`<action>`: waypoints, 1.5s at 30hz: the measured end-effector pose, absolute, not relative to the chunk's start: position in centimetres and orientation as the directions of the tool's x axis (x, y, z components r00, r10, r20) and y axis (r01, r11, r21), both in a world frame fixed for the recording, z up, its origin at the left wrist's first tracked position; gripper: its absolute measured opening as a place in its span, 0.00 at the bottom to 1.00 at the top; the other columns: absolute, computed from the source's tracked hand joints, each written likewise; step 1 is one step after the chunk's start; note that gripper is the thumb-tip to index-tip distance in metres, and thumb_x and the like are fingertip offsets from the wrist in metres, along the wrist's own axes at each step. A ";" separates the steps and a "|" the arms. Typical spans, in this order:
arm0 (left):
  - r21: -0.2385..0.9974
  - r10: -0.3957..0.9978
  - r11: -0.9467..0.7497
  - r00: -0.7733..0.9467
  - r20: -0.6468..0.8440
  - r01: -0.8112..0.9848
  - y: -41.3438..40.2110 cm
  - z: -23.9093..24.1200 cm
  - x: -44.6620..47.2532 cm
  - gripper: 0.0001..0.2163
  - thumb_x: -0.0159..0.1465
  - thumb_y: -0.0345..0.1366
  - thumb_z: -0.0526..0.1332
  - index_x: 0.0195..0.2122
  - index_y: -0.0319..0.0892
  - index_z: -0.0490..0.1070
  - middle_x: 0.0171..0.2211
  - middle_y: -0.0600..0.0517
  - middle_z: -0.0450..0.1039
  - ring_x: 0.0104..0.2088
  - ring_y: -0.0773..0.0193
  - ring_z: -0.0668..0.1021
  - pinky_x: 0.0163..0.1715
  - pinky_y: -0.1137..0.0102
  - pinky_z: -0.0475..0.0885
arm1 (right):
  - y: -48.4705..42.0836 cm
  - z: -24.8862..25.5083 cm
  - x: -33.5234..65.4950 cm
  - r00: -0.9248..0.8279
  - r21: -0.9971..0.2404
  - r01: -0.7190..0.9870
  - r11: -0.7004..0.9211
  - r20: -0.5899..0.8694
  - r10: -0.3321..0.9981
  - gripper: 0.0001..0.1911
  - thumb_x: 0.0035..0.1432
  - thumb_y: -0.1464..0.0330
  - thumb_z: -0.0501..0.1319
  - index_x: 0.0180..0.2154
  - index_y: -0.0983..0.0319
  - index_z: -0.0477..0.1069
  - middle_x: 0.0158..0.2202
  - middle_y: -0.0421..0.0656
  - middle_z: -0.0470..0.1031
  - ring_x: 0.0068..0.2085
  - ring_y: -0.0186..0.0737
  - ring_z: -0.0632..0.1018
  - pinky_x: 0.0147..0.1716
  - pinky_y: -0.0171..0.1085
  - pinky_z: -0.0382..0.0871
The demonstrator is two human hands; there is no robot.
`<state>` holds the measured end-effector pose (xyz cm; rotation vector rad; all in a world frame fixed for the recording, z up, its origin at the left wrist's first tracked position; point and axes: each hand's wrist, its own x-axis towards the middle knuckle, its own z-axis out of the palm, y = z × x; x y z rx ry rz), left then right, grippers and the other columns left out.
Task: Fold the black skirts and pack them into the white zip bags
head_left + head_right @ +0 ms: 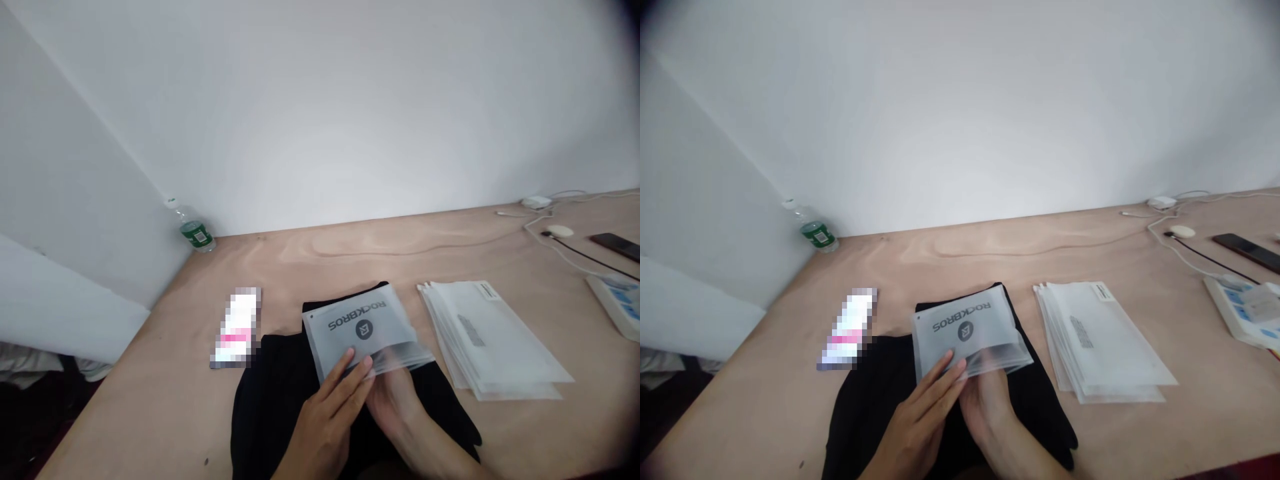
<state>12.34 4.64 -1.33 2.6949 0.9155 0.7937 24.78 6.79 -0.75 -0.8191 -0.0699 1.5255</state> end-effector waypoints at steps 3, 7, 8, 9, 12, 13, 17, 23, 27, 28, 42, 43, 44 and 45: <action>0.307 0.632 -0.775 0.670 0.390 0.552 4.6 -1.6 11.4 0.25 0.61 0.20 0.48 0.60 0.38 0.52 0.58 0.47 0.60 0.61 0.60 0.56 0.51 0.66 0.68 | 6.8 -0.2 25.0 -0.007 -0.412 -0.877 -0.247 -0.504 0.864 0.13 0.52 0.60 0.58 0.35 0.61 0.74 0.36 0.41 0.77 0.37 0.38 0.76 0.43 0.39 0.69; 0.151 0.619 -0.754 0.614 0.489 0.640 4.5 -1.4 10.8 0.19 0.59 0.23 0.55 0.52 0.43 0.65 0.49 0.51 0.72 0.55 0.59 0.67 0.53 0.57 0.63 | 5.5 -0.1 26.0 -0.222 -0.313 -0.829 -0.464 -0.577 0.786 0.17 0.54 0.60 0.57 0.39 0.64 0.74 0.37 0.46 0.78 0.40 0.40 0.77 0.45 0.39 0.67; 0.136 0.614 -0.740 0.578 0.537 0.659 4.5 -1.3 10.9 0.16 0.59 0.23 0.55 0.47 0.44 0.68 0.46 0.52 0.74 0.52 0.59 0.70 0.55 0.54 0.60 | 4.9 -0.1 26.4 -0.279 -0.301 -0.798 -0.522 -0.584 0.763 0.18 0.54 0.59 0.57 0.40 0.65 0.73 0.37 0.47 0.78 0.41 0.40 0.77 0.46 0.38 0.66; 0.146 0.617 -0.722 0.534 0.578 0.676 4.5 -1.2 11.1 0.13 0.58 0.23 0.56 0.42 0.44 0.70 0.43 0.53 0.76 0.49 0.60 0.73 0.55 0.53 0.58 | 4.3 -0.1 26.9 -0.335 -0.303 -0.756 -0.580 -0.583 0.740 0.18 0.54 0.59 0.57 0.41 0.65 0.73 0.38 0.48 0.77 0.42 0.40 0.77 0.46 0.38 0.65; 0.282 0.702 -0.632 0.379 0.603 0.722 4.5 -1.2 11.9 0.09 0.60 0.24 0.53 0.28 0.43 0.68 0.33 0.54 0.77 0.36 0.64 0.77 0.45 0.62 0.67 | 2.6 0.6 28.8 -0.460 -0.436 -0.506 -0.744 -0.593 0.661 0.16 0.50 0.62 0.61 0.40 0.64 0.74 0.38 0.48 0.78 0.40 0.40 0.78 0.44 0.39 0.66; 0.319 0.737 -0.596 0.344 0.582 0.737 4.5 -1.2 12.2 0.10 0.61 0.25 0.51 0.26 0.43 0.66 0.29 0.53 0.76 0.31 0.65 0.76 0.37 0.66 0.69 | 2.3 1.1 29.5 -0.476 -0.524 -0.378 -0.763 -0.596 0.646 0.14 0.50 0.64 0.62 0.39 0.63 0.74 0.36 0.47 0.78 0.38 0.40 0.78 0.41 0.37 0.67; 0.317 0.761 -0.572 0.347 0.548 0.756 4.7 -1.7 13.0 0.11 0.62 0.26 0.47 0.29 0.43 0.66 0.22 0.53 0.69 0.23 0.64 0.70 0.23 0.70 0.64 | 3.0 3.4 31.2 -0.395 -0.879 0.004 -0.478 -0.440 0.806 0.14 0.55 0.61 0.58 0.40 0.59 0.75 0.35 0.47 0.78 0.31 0.38 0.78 0.30 0.35 0.69; 0.224 0.732 -0.620 0.450 0.512 0.752 4.9 -2.4 13.3 0.12 0.60 0.24 0.47 0.29 0.43 0.68 0.26 0.52 0.71 0.26 0.63 0.70 0.25 0.69 0.62 | 6.9 0.6 28.6 -0.206 -0.664 0.708 0.242 0.134 0.969 0.24 0.57 0.61 0.55 0.56 0.47 0.59 0.62 0.42 0.53 0.62 0.58 0.51 0.55 0.63 0.43; 0.329 0.819 -0.553 0.426 0.385 0.766 4.4 -1.7 11.6 0.08 0.57 0.25 0.53 0.29 0.44 0.68 0.28 0.53 0.71 0.28 0.62 0.72 0.27 0.69 0.63 | 7.2 -2.4 28.0 -0.322 -0.434 0.835 0.339 0.116 0.940 0.28 0.59 0.56 0.52 0.60 0.47 0.51 0.64 0.44 0.49 0.62 0.63 0.47 0.52 0.69 0.38; 0.403 0.869 -0.486 0.381 0.315 0.775 4.2 -1.3 10.9 0.06 0.56 0.26 0.55 0.30 0.45 0.68 0.30 0.53 0.71 0.30 0.62 0.72 0.29 0.68 0.64 | 6.9 -2.5 28.1 -0.324 -0.410 0.846 0.342 0.114 0.939 0.28 0.59 0.56 0.51 0.60 0.49 0.50 0.64 0.45 0.49 0.62 0.63 0.47 0.52 0.69 0.39; 0.928 0.928 0.318 0.137 -0.346 0.193 4.5 -0.2 8.0 0.13 0.60 0.42 0.55 0.41 0.45 0.54 0.21 0.62 0.62 0.19 0.72 0.65 0.20 0.77 0.58 | 4.8 -1.6 23.4 -0.539 -0.283 0.641 0.713 0.495 0.681 0.05 0.57 0.71 0.56 0.31 0.59 0.69 0.32 0.40 0.71 0.35 0.37 0.67 0.38 0.41 0.58; 0.935 0.933 0.309 0.133 -0.333 0.173 4.4 -0.2 8.1 0.13 0.60 0.42 0.55 0.41 0.45 0.53 0.20 0.62 0.61 0.19 0.72 0.64 0.19 0.77 0.57 | 4.9 -1.6 23.4 -0.541 -0.262 0.642 0.721 0.512 0.667 0.06 0.57 0.71 0.55 0.29 0.60 0.69 0.30 0.39 0.71 0.34 0.37 0.66 0.36 0.41 0.57; 0.940 0.939 0.302 0.121 -0.322 0.158 4.4 -0.1 8.3 0.12 0.60 0.41 0.55 0.40 0.45 0.53 0.20 0.63 0.60 0.19 0.73 0.63 0.19 0.77 0.56 | 5.0 -1.6 23.5 -0.542 -0.250 0.640 0.727 0.523 0.657 0.07 0.57 0.71 0.55 0.28 0.60 0.68 0.29 0.39 0.70 0.33 0.36 0.66 0.35 0.41 0.56; 0.942 0.942 0.299 0.110 -0.317 0.150 4.3 -0.1 8.5 0.12 0.59 0.41 0.55 0.40 0.46 0.52 0.20 0.63 0.59 0.18 0.73 0.63 0.19 0.78 0.55 | 4.9 -1.7 23.8 -0.544 -0.246 0.637 0.730 0.528 0.652 0.07 0.57 0.71 0.55 0.27 0.60 0.68 0.28 0.38 0.70 0.33 0.36 0.66 0.35 0.41 0.55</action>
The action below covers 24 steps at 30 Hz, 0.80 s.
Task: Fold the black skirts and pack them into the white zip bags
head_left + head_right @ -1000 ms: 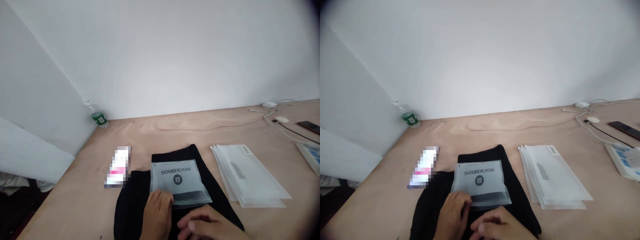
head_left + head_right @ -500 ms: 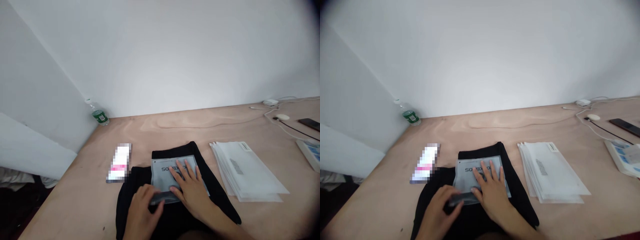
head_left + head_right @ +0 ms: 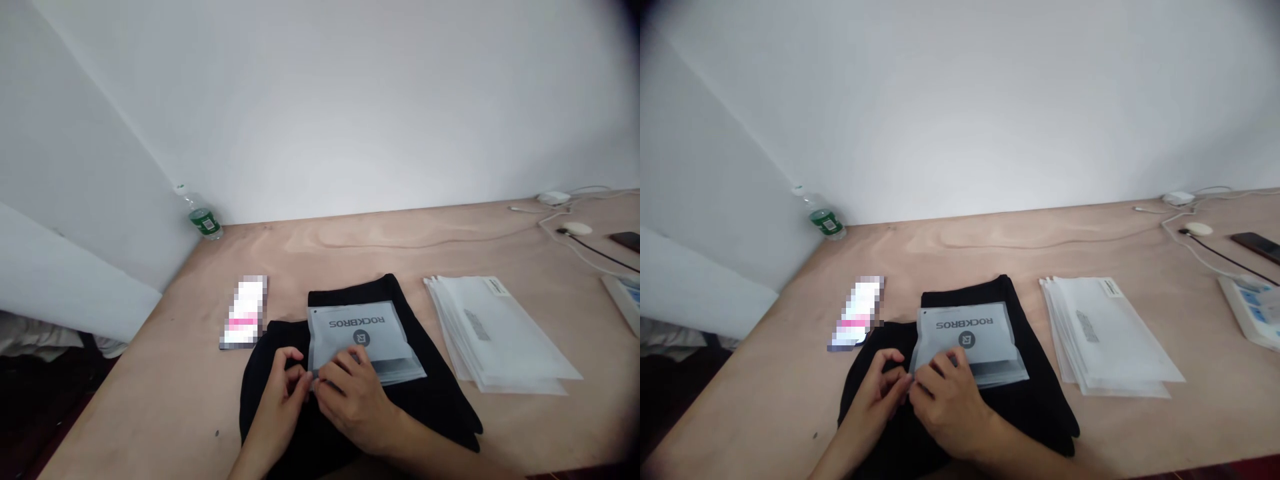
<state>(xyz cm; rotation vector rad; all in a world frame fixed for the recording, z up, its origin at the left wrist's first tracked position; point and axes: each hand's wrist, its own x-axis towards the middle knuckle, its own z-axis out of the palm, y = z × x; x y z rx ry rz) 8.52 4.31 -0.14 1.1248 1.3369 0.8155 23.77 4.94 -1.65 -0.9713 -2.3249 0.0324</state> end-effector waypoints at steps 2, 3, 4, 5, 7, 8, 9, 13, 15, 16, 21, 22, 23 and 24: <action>0.942 0.943 0.301 0.099 -0.318 0.150 4.1 -0.2 9.0 0.12 0.59 0.40 0.55 0.38 0.46 0.51 0.19 0.64 0.58 0.18 0.73 0.62 0.18 0.78 0.53 | 4.8 -1.7 24.7 -0.547 -0.251 0.634 0.731 0.522 0.654 0.07 0.57 0.72 0.55 0.27 0.61 0.68 0.26 0.37 0.69 0.32 0.35 0.66 0.36 0.41 0.54; 0.940 0.942 0.304 0.099 -0.321 0.158 4.1 -0.2 9.3 0.12 0.59 0.40 0.55 0.38 0.46 0.50 0.19 0.64 0.58 0.18 0.74 0.61 0.17 0.79 0.53 | 4.6 -1.8 25.3 -0.544 -0.256 0.638 0.726 0.518 0.661 0.07 0.57 0.72 0.55 0.26 0.61 0.67 0.26 0.37 0.69 0.32 0.35 0.66 0.37 0.42 0.54; 0.937 0.941 0.304 0.100 -0.324 0.169 4.0 -0.2 9.5 0.11 0.60 0.39 0.55 0.38 0.47 0.50 0.20 0.64 0.58 0.17 0.74 0.61 0.17 0.79 0.53 | 4.5 -1.9 26.0 -0.535 -0.261 0.646 0.717 0.515 0.670 0.08 0.57 0.73 0.55 0.26 0.61 0.67 0.26 0.37 0.69 0.31 0.35 0.66 0.37 0.42 0.54; 0.935 0.940 0.305 0.101 -0.326 0.182 4.0 -0.2 9.6 0.11 0.60 0.39 0.54 0.38 0.47 0.50 0.20 0.64 0.58 0.17 0.74 0.60 0.17 0.79 0.53 | 4.3 -2.0 26.8 -0.524 -0.263 0.659 0.705 0.511 0.681 0.08 0.56 0.73 0.55 0.25 0.61 0.67 0.26 0.37 0.70 0.31 0.35 0.66 0.37 0.42 0.54; 0.928 0.938 0.309 0.095 -0.334 0.208 4.1 -0.2 9.4 0.11 0.60 0.39 0.54 0.37 0.47 0.49 0.19 0.64 0.57 0.16 0.74 0.60 0.16 0.80 0.53 | 4.1 -2.0 28.5 -0.510 -0.260 0.686 0.679 0.494 0.704 0.09 0.57 0.73 0.55 0.24 0.61 0.67 0.26 0.38 0.71 0.31 0.35 0.66 0.37 0.41 0.53; 0.924 0.937 0.313 0.089 -0.338 0.218 4.2 -0.3 9.2 0.11 0.60 0.40 0.54 0.37 0.47 0.49 0.19 0.64 0.57 0.16 0.74 0.60 0.15 0.80 0.53 | 4.1 -2.0 29.5 -0.505 -0.257 0.701 0.665 0.480 0.717 0.10 0.57 0.73 0.54 0.24 0.60 0.67 0.27 0.38 0.71 0.31 0.35 0.67 0.37 0.41 0.53; 0.922 0.937 0.317 0.080 -0.341 0.224 4.3 -0.4 8.8 0.12 0.59 0.40 0.55 0.36 0.47 0.49 0.18 0.64 0.57 0.16 0.74 0.60 0.15 0.80 0.54 | 4.0 -2.0 30.5 -0.500 -0.252 0.716 0.651 0.465 0.731 0.10 0.57 0.73 0.54 0.24 0.60 0.67 0.27 0.38 0.71 0.31 0.35 0.67 0.37 0.41 0.53; 0.924 0.943 0.312 0.048 -0.330 0.222 4.3 -1.3 7.1 0.13 0.59 0.43 0.55 0.35 0.47 0.49 0.18 0.64 0.57 0.16 0.72 0.63 0.14 0.80 0.56 | 3.6 -1.7 34.6 -0.454 -0.227 0.776 0.588 0.446 0.772 0.10 0.56 0.76 0.54 0.25 0.59 0.68 0.27 0.38 0.73 0.31 0.35 0.69 0.37 0.40 0.54; 0.920 0.941 0.311 0.057 -0.333 0.239 4.1 -1.3 6.5 0.12 0.59 0.43 0.55 0.35 0.47 0.50 0.18 0.64 0.57 0.17 0.71 0.64 0.14 0.80 0.57 | 3.2 -1.6 36.3 -0.425 -0.223 0.801 0.555 0.441 0.791 0.10 0.55 0.77 0.55 0.26 0.58 0.69 0.27 0.38 0.74 0.31 0.35 0.70 0.36 0.40 0.54; 0.914 0.940 0.305 0.069 -0.334 0.267 3.9 -1.1 6.4 0.11 0.60 0.43 0.54 0.36 0.47 0.50 0.18 0.64 0.58 0.18 0.71 0.66 0.15 0.79 0.58 | 3.0 -1.5 37.0 -0.412 -0.230 0.811 0.538 0.430 0.803 0.10 0.54 0.77 0.55 0.26 0.58 0.69 0.27 0.38 0.74 0.31 0.35 0.70 0.36 0.40 0.55; 0.687 0.984 0.112 0.015 -0.176 0.718 4.2 2.0 7.1 0.13 0.62 0.44 0.51 0.45 0.46 0.59 0.28 0.54 0.70 0.28 0.63 0.75 0.27 0.68 0.70 | 2.8 -0.2 37.3 -0.345 -0.440 0.796 0.416 0.235 0.909 0.09 0.51 0.67 0.62 0.37 0.54 0.73 0.41 0.42 0.74 0.41 0.43 0.73 0.39 0.42 0.61; 0.596 0.997 0.033 0.015 -0.076 0.803 4.5 2.4 7.8 0.14 0.63 0.43 0.51 0.48 0.46 0.59 0.34 0.51 0.72 0.33 0.60 0.76 0.31 0.65 0.71 | 3.1 0.0 36.6 -0.317 -0.496 0.778 0.386 0.220 0.922 0.15 0.51 0.64 0.62 0.43 0.52 0.71 0.47 0.43 0.72 0.46 0.46 0.71 0.42 0.44 0.62; 0.513 0.998 -0.060 0.047 0.039 0.857 4.9 2.6 8.7 0.15 0.64 0.42 0.50 0.51 0.45 0.59 0.42 0.47 0.71 0.41 0.57 0.75 0.36 0.62 0.71 | 3.4 0.1 35.7 -0.286 -0.537 0.762 0.361 0.221 0.932 0.20 0.52 0.62 0.61 0.49 0.51 0.68 0.52 0.43 0.69 0.51 0.47 0.68 0.47 0.46 0.60; 0.432 0.978 -0.193 0.139 0.154 0.881 5.4 2.5 9.7 0.16 0.64 0.39 0.49 0.53 0.44 0.59 0.49 0.45 0.67 0.49 0.55 0.71 0.43 0.59 0.69 | 3.9 0.1 34.6 -0.254 -0.564 0.751 0.343 0.232 0.939 0.23 0.54 0.62 0.59 0.53 0.50 0.64 0.56 0.42 0.65 0.55 0.48 0.65 0.51 0.48 0.57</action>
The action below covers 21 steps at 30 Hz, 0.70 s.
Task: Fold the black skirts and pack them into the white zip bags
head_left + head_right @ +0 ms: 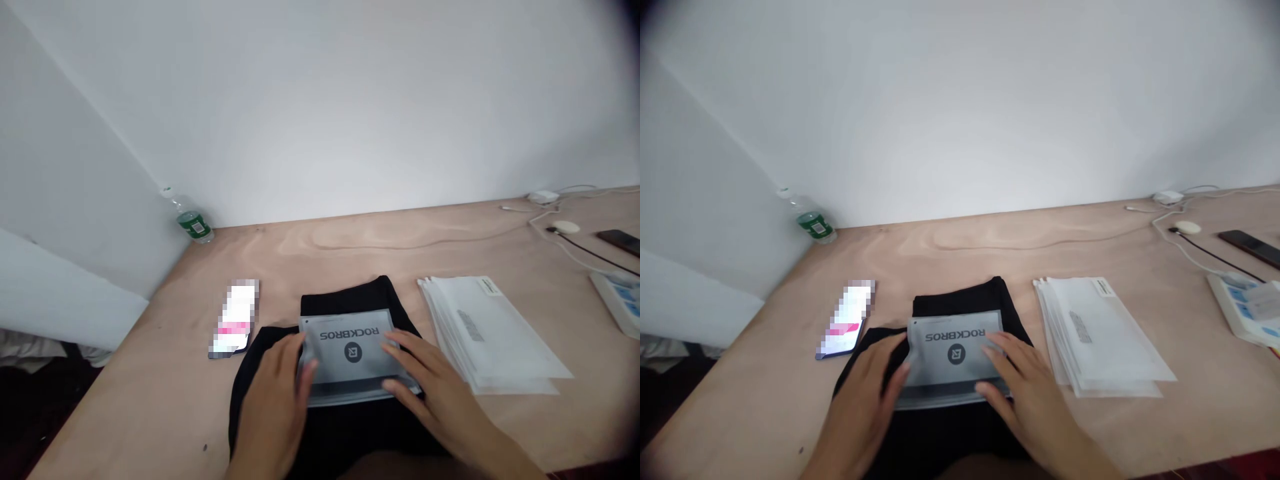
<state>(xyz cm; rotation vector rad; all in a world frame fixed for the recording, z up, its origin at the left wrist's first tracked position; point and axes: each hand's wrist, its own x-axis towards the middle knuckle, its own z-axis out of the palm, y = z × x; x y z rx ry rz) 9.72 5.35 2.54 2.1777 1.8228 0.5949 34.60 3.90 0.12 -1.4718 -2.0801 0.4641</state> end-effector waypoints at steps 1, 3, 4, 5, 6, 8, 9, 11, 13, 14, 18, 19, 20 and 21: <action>0.339 0.934 -0.325 0.245 0.259 0.883 5.8 2.2 10.8 0.18 0.65 0.37 0.49 0.56 0.43 0.57 0.55 0.44 0.63 0.55 0.53 0.66 0.48 0.57 0.66 | 4.4 0.0 33.4 -0.231 -0.576 0.749 0.328 0.236 0.944 0.25 0.57 0.63 0.56 0.56 0.50 0.59 0.59 0.41 0.61 0.59 0.48 0.60 0.55 0.50 0.53; 0.177 0.853 -0.482 0.414 0.317 0.858 6.6 0.9 12.9 0.21 0.65 0.33 0.49 0.59 0.40 0.53 0.61 0.44 0.55 0.61 0.52 0.56 0.53 0.56 0.62 | 5.6 -0.6 31.2 -0.229 -0.560 0.764 0.322 0.232 0.946 0.27 0.60 0.64 0.52 0.60 0.52 0.51 0.62 0.40 0.54 0.62 0.47 0.53 0.58 0.51 0.45; 0.123 0.836 -0.502 0.443 0.322 0.856 7.0 0.0 13.8 0.21 0.65 0.32 0.49 0.60 0.39 0.52 0.61 0.45 0.53 0.62 0.52 0.54 0.54 0.56 0.61 | 6.1 -1.1 30.4 -0.231 -0.545 0.776 0.318 0.224 0.947 0.27 0.61 0.64 0.50 0.61 0.53 0.48 0.63 0.40 0.51 0.63 0.46 0.51 0.59 0.52 0.42; 0.087 0.832 -0.504 0.455 0.317 0.859 7.3 -0.8 14.4 0.22 0.65 0.32 0.49 0.60 0.38 0.52 0.62 0.44 0.53 0.62 0.51 0.53 0.54 0.55 0.61 | 6.6 -1.5 29.7 -0.232 -0.530 0.788 0.312 0.214 0.949 0.27 0.62 0.64 0.48 0.62 0.54 0.47 0.63 0.40 0.49 0.63 0.46 0.49 0.59 0.53 0.40; 0.066 0.836 -0.494 0.452 0.312 0.867 7.5 -1.5 14.8 0.22 0.64 0.31 0.49 0.60 0.37 0.52 0.62 0.44 0.52 0.62 0.51 0.53 0.54 0.54 0.61 | 7.0 -2.0 29.3 -0.230 -0.513 0.803 0.303 0.201 0.952 0.27 0.62 0.64 0.47 0.62 0.55 0.46 0.64 0.41 0.48 0.63 0.47 0.49 0.59 0.53 0.40; 0.050 0.854 -0.459 0.425 0.301 0.887 7.7 -2.7 15.1 0.22 0.64 0.32 0.49 0.60 0.36 0.53 0.62 0.43 0.52 0.62 0.51 0.53 0.54 0.53 0.61 | 7.4 -2.8 28.9 -0.227 -0.468 0.838 0.280 0.168 0.959 0.27 0.63 0.63 0.46 0.62 0.57 0.44 0.64 0.41 0.46 0.63 0.47 0.48 0.59 0.54 0.40; 0.048 0.861 -0.445 0.413 0.295 0.894 7.8 -3.0 15.0 0.22 0.64 0.32 0.49 0.60 0.36 0.52 0.62 0.43 0.52 0.62 0.51 0.53 0.54 0.53 0.61 | 7.5 -3.0 28.9 -0.227 -0.439 0.856 0.272 0.153 0.962 0.27 0.63 0.62 0.45 0.62 0.58 0.44 0.64 0.42 0.46 0.64 0.47 0.47 0.59 0.54 0.40; 0.042 0.873 -0.426 0.398 0.281 0.904 7.8 -3.4 14.8 0.23 0.64 0.32 0.48 0.61 0.36 0.51 0.62 0.44 0.51 0.62 0.51 0.53 0.55 0.53 0.60 | 7.5 -3.4 29.0 -0.226 -0.379 0.889 0.259 0.131 0.965 0.28 0.63 0.60 0.44 0.62 0.59 0.43 0.64 0.41 0.45 0.64 0.47 0.47 0.59 0.54 0.41; 0.035 0.881 -0.416 0.393 0.262 0.909 7.8 -3.5 14.6 0.23 0.64 0.33 0.48 0.61 0.36 0.50 0.63 0.45 0.49 0.62 0.52 0.52 0.55 0.54 0.60 | 7.4 -3.6 29.0 -0.222 -0.320 0.914 0.248 0.116 0.968 0.28 0.63 0.61 0.43 0.62 0.60 0.43 0.64 0.41 0.44 0.64 0.47 0.46 0.59 0.54 0.41; 0.033 0.885 -0.413 0.393 0.250 0.910 7.9 -3.5 14.6 0.23 0.64 0.33 0.48 0.61 0.36 0.49 0.63 0.45 0.49 0.62 0.53 0.52 0.56 0.55 0.59 | 7.4 -3.6 29.0 -0.220 -0.293 0.925 0.243 0.109 0.969 0.28 0.63 0.61 0.43 0.62 0.60 0.43 0.64 0.41 0.44 0.64 0.47 0.46 0.59 0.54 0.41; 0.039 0.895 -0.409 0.392 0.214 0.912 8.0 -3.7 14.7 0.23 0.64 0.34 0.47 0.61 0.37 0.49 0.63 0.46 0.49 0.62 0.53 0.52 0.56 0.55 0.59 | 7.6 -3.9 28.7 -0.211 -0.222 0.949 0.224 0.079 0.974 0.28 0.62 0.62 0.43 0.62 0.60 0.45 0.64 0.41 0.44 0.64 0.46 0.47 0.59 0.53 0.42; 0.044 0.896 -0.408 0.391 0.210 0.912 8.1 -3.8 14.7 0.24 0.64 0.34 0.47 0.61 0.37 0.49 0.63 0.46 0.49 0.62 0.53 0.52 0.56 0.55 0.58 | 7.7 -3.9 28.7 -0.209 -0.214 0.952 0.220 0.073 0.975 0.28 0.62 0.62 0.43 0.62 0.60 0.45 0.64 0.40 0.44 0.64 0.46 0.47 0.59 0.53 0.42; 0.050 0.898 -0.406 0.389 0.206 0.912 8.1 -3.8 14.8 0.24 0.64 0.35 0.47 0.61 0.37 0.49 0.63 0.46 0.49 0.62 0.53 0.52 0.56 0.55 0.58 | 7.7 -4.0 28.7 -0.207 -0.208 0.954 0.217 0.070 0.976 0.28 0.62 0.62 0.43 0.62 0.60 0.45 0.64 0.40 0.44 0.64 0.46 0.47 0.59 0.53 0.42; 0.056 0.900 -0.404 0.385 0.203 0.913 8.2 -3.9 14.8 0.24 0.64 0.35 0.47 0.62 0.37 0.49 0.63 0.46 0.49 0.62 0.53 0.52 0.57 0.56 0.58 | 7.7 -4.1 28.7 -0.204 -0.204 0.955 0.214 0.070 0.977 0.28 0.62 0.62 0.43 0.62 0.59 0.46 0.64 0.40 0.44 0.64 0.47 0.46 0.59 0.53 0.43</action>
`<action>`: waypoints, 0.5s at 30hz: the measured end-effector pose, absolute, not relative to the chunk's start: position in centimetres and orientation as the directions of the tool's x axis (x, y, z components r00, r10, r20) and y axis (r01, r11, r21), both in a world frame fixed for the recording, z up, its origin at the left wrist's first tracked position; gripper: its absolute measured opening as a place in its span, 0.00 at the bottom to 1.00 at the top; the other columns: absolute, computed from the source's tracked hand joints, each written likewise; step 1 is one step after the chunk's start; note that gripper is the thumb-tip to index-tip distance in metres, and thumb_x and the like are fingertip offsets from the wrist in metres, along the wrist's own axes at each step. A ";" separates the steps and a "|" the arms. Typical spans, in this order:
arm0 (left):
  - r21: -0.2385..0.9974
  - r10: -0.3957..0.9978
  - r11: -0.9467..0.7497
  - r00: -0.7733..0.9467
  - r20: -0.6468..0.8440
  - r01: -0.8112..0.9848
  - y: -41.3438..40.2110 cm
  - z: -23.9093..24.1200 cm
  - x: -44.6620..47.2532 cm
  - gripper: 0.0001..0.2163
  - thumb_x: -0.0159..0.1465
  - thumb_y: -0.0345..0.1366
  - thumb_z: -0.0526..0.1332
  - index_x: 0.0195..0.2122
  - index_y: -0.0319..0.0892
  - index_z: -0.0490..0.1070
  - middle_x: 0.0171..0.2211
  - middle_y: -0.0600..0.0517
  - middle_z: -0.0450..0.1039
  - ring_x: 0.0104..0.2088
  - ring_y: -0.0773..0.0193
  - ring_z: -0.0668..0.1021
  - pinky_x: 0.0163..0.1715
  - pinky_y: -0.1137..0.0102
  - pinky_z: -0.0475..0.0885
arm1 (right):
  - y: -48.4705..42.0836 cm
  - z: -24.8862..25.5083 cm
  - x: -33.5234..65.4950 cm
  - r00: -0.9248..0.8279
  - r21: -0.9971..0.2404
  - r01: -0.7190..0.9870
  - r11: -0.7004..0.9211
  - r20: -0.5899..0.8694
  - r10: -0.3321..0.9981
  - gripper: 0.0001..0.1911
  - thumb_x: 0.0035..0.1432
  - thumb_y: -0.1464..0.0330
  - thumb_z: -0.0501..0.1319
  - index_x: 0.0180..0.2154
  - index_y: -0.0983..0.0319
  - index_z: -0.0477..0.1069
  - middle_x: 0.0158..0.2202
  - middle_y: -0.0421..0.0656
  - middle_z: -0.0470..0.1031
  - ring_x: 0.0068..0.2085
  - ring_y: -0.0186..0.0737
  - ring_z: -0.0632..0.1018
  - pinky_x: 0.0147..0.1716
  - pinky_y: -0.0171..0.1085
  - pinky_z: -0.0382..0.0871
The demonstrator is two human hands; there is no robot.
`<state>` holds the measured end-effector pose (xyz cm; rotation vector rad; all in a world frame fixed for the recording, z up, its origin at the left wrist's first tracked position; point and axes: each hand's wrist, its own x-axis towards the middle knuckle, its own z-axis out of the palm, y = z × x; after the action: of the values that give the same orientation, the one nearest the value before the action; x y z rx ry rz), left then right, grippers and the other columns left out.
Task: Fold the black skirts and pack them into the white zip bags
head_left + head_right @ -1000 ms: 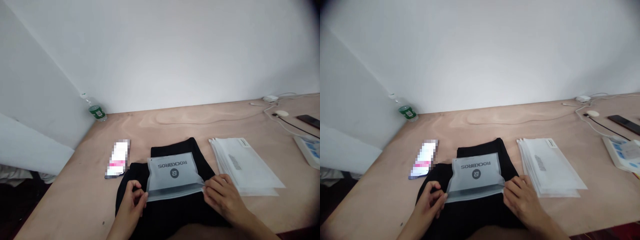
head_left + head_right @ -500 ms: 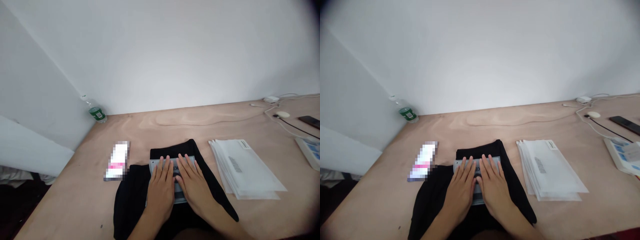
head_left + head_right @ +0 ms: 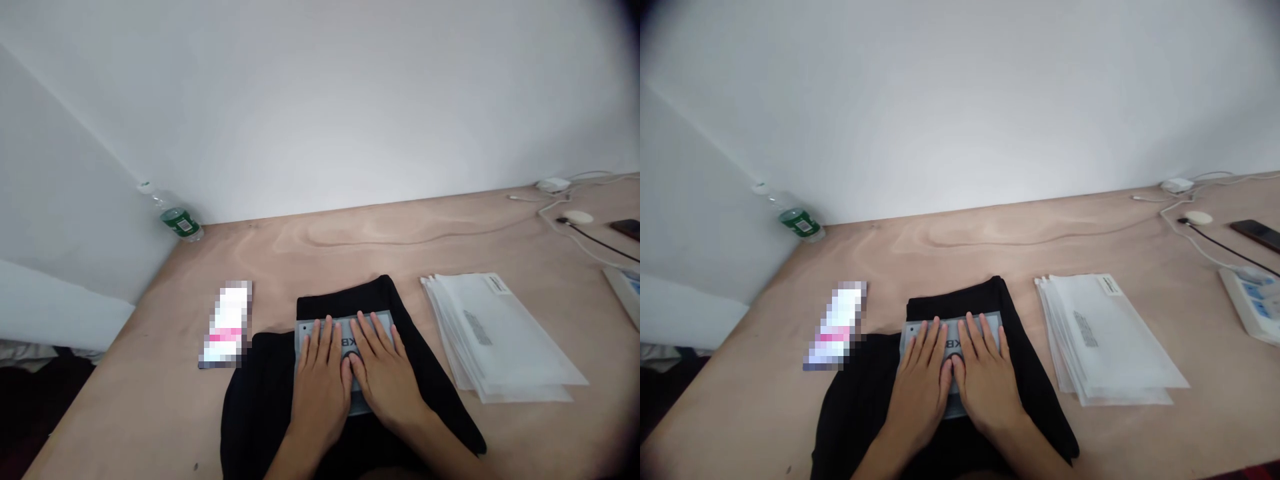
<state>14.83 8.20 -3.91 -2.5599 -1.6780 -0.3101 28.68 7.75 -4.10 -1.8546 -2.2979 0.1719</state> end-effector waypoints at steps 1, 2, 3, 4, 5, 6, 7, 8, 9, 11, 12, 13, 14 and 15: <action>0.060 0.902 -0.401 0.383 0.199 0.914 8.2 -3.9 14.9 0.24 0.64 0.35 0.47 0.62 0.37 0.49 0.63 0.46 0.49 0.62 0.53 0.52 0.57 0.56 0.58 | 7.8 -4.2 28.7 -0.200 -0.201 0.957 0.210 0.072 0.977 0.28 0.62 0.63 0.43 0.62 0.59 0.46 0.64 0.39 0.44 0.64 0.47 0.46 0.59 0.53 0.43; 0.066 0.904 -0.399 0.381 0.194 0.915 8.3 -4.0 14.8 0.24 0.64 0.35 0.47 0.62 0.37 0.49 0.63 0.47 0.49 0.62 0.53 0.52 0.57 0.56 0.57 | 7.7 -4.3 28.7 -0.197 -0.200 0.957 0.209 0.077 0.977 0.28 0.61 0.63 0.44 0.62 0.59 0.46 0.64 0.39 0.44 0.64 0.48 0.46 0.59 0.53 0.43; 0.072 0.906 -0.397 0.379 0.188 0.915 8.3 -4.0 14.8 0.24 0.64 0.35 0.47 0.62 0.37 0.49 0.63 0.46 0.48 0.62 0.53 0.52 0.57 0.56 0.57 | 7.7 -4.3 28.8 -0.195 -0.198 0.958 0.208 0.084 0.977 0.28 0.61 0.63 0.44 0.62 0.59 0.47 0.64 0.38 0.43 0.64 0.48 0.46 0.59 0.53 0.43; 0.082 0.909 -0.394 0.375 0.182 0.915 8.3 -4.0 14.7 0.24 0.65 0.36 0.47 0.62 0.37 0.49 0.63 0.46 0.48 0.62 0.54 0.52 0.57 0.56 0.56 | 7.7 -4.4 28.8 -0.192 -0.198 0.958 0.207 0.091 0.977 0.28 0.61 0.63 0.45 0.62 0.59 0.47 0.64 0.38 0.43 0.64 0.49 0.46 0.59 0.53 0.44; 0.094 0.913 -0.388 0.369 0.176 0.917 8.2 -4.0 14.5 0.24 0.65 0.37 0.47 0.62 0.37 0.49 0.63 0.46 0.48 0.62 0.54 0.52 0.57 0.56 0.56 | 7.7 -4.5 28.9 -0.188 -0.198 0.959 0.204 0.097 0.977 0.28 0.61 0.62 0.45 0.62 0.59 0.47 0.64 0.38 0.44 0.64 0.49 0.46 0.59 0.53 0.44; 0.109 0.918 -0.379 0.359 0.167 0.919 8.2 -4.0 14.2 0.25 0.65 0.40 0.47 0.62 0.37 0.48 0.63 0.45 0.47 0.62 0.54 0.52 0.57 0.56 0.56 | 7.7 -4.6 28.9 -0.183 -0.198 0.960 0.200 0.101 0.978 0.29 0.60 0.62 0.46 0.62 0.59 0.47 0.64 0.38 0.44 0.64 0.50 0.46 0.59 0.53 0.45; 0.124 0.925 -0.365 0.346 0.155 0.923 8.1 -4.0 13.9 0.27 0.64 0.42 0.47 0.62 0.36 0.47 0.63 0.44 0.47 0.62 0.54 0.52 0.58 0.56 0.56 | 7.8 -4.7 29.0 -0.178 -0.199 0.960 0.196 0.104 0.978 0.29 0.60 0.61 0.46 0.62 0.60 0.48 0.64 0.39 0.44 0.64 0.50 0.46 0.58 0.53 0.45; 0.139 0.933 -0.350 0.331 0.140 0.926 8.1 -4.0 13.5 0.29 0.64 0.45 0.47 0.62 0.36 0.46 0.63 0.44 0.47 0.62 0.54 0.52 0.58 0.55 0.56 | 7.8 -4.7 29.0 -0.174 -0.200 0.961 0.193 0.106 0.979 0.30 0.61 0.59 0.46 0.62 0.61 0.48 0.64 0.40 0.44 0.64 0.50 0.46 0.58 0.52 0.46; 0.154 0.940 -0.334 0.317 0.123 0.930 8.0 -4.0 13.2 0.31 0.63 0.47 0.48 0.63 0.35 0.44 0.63 0.43 0.46 0.62 0.54 0.52 0.58 0.54 0.55 | 7.9 -4.7 29.1 -0.171 -0.202 0.961 0.190 0.108 0.979 0.30 0.61 0.58 0.46 0.62 0.62 0.47 0.64 0.42 0.44 0.63 0.51 0.47 0.58 0.52 0.47; 0.189 0.950 -0.310 0.298 0.092 0.932 7.9 -4.0 12.5 0.33 0.62 0.50 0.48 0.63 0.35 0.42 0.63 0.43 0.45 0.63 0.53 0.50 0.58 0.53 0.54 | 8.0 -4.6 29.4 -0.169 -0.207 0.960 0.189 0.111 0.979 0.31 0.61 0.57 0.45 0.62 0.64 0.47 0.64 0.45 0.44 0.63 0.51 0.48 0.58 0.53 0.48; 0.214 0.952 -0.305 0.295 0.080 0.928 7.9 -4.0 12.2 0.33 0.62 0.50 0.48 0.63 0.36 0.42 0.64 0.43 0.45 0.63 0.53 0.50 0.58 0.53 0.53 | 7.9 -4.4 29.6 -0.173 -0.210 0.958 0.195 0.116 0.978 0.32 0.61 0.56 0.45 0.62 0.65 0.48 0.64 0.47 0.45 0.63 0.52 0.49 0.57 0.53 0.49; 0.247 0.952 -0.305 0.297 0.070 0.920 7.9 -4.0 11.9 0.33 0.62 0.50 0.48 0.63 0.37 0.41 0.64 0.44 0.44 0.63 0.53 0.49 0.58 0.52 0.53 | 7.8 -4.2 29.8 -0.192 -0.213 0.953 0.215 0.123 0.974 0.33 0.61 0.54 0.45 0.61 0.65 0.48 0.64 0.49 0.45 0.63 0.53 0.49 0.57 0.55 0.49; 0.289 0.951 -0.308 0.304 0.058 0.907 7.9 -3.9 11.6 0.32 0.63 0.49 0.48 0.63 0.39 0.40 0.64 0.44 0.44 0.63 0.54 0.48 0.58 0.52 0.52 | 7.5 -3.8 30.1 -0.232 -0.214 0.943 0.256 0.135 0.963 0.34 0.60 0.53 0.46 0.61 0.64 0.49 0.64 0.50 0.47 0.63 0.55 0.50 0.56 0.56 0.49; 0.340 0.950 -0.307 0.310 0.046 0.889 7.9 -3.8 11.4 0.31 0.63 0.48 0.48 0.64 0.41 0.40 0.64 0.45 0.43 0.63 0.54 0.48 0.58 0.51 0.51 | 7.2 -3.5 30.4 -0.296 -0.213 0.922 0.324 0.151 0.943 0.34 0.58 0.52 0.48 0.61 0.63 0.50 0.63 0.50 0.48 0.62 0.56 0.51 0.56 0.59 0.48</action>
<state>11.43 7.93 -3.80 -2.7361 -1.9685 -0.4097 30.38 7.20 -3.47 -1.6901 -2.3424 0.1241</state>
